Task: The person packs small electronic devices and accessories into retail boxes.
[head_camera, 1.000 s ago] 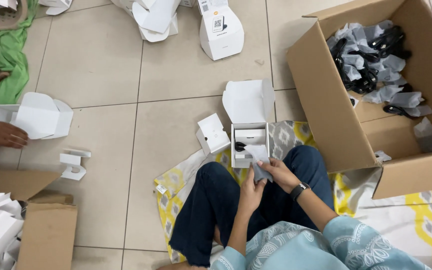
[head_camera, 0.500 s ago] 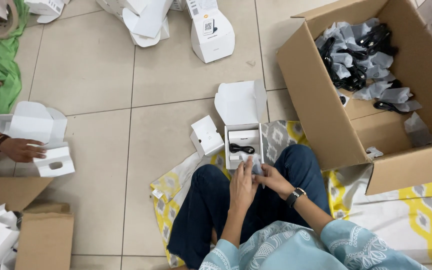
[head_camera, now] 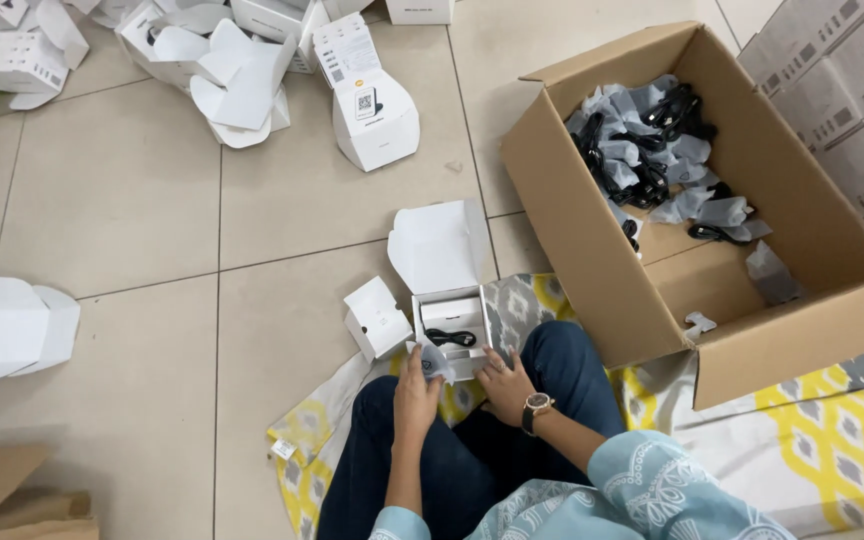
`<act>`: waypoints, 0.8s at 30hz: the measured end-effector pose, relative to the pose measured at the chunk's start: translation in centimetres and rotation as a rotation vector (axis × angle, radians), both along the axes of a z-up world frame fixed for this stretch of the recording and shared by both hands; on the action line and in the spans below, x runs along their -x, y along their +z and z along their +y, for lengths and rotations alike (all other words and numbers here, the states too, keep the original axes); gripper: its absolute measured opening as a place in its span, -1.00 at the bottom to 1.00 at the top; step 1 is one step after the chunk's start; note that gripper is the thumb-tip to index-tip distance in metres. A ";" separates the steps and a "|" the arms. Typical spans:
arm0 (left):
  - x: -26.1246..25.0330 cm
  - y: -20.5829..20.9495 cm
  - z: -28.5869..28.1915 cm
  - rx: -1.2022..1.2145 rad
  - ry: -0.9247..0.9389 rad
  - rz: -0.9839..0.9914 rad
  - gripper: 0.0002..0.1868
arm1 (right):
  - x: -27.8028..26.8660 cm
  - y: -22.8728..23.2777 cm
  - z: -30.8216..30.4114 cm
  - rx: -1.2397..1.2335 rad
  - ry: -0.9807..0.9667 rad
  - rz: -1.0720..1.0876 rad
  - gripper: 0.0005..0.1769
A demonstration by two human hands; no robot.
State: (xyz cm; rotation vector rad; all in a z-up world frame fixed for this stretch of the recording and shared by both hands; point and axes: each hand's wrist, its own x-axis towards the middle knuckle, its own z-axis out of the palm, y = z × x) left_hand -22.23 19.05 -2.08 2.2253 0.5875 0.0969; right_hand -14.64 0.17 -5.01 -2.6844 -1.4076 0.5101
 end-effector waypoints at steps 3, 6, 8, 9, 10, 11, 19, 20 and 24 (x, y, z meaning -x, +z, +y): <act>-2.4 -1.3 0.5 -0.059 -0.073 0.050 -0.27 | -0.2 -2.5 0.2 0.046 0.000 -0.009 -0.31; -3.6 -4.1 0.9 -0.201 -0.248 -0.018 -0.32 | -0.7 -7.4 1.0 -0.048 0.003 -0.096 -0.30; -4.6 -3.4 0.4 -0.223 -0.246 0.061 -0.33 | -0.6 -9.1 1.4 -0.013 -0.013 -0.107 -0.27; -5.4 -3.0 0.3 -0.248 -0.257 0.121 -0.35 | -0.8 -9.9 1.9 0.023 -0.042 -0.139 -0.25; -5.7 -3.3 0.6 -0.249 -0.249 0.133 -0.35 | -1.1 -8.3 2.4 0.019 -0.033 -0.128 -0.25; -5.9 -3.6 0.8 -0.251 -0.249 0.170 -0.34 | -1.4 -6.7 2.8 0.081 -0.044 -0.034 -0.15; -9.7 -5.0 0.3 -0.276 -0.300 0.277 -0.33 | -2.1 -4.1 3.5 0.166 -0.088 0.165 0.09; -9.9 -5.2 0.3 -0.263 -0.309 0.302 -0.33 | -2.0 -4.0 3.9 0.221 -0.108 0.157 0.12; -9.8 -5.9 0.8 -0.220 -0.343 0.309 -0.29 | -2.1 -5.0 4.4 0.314 -0.120 0.171 0.08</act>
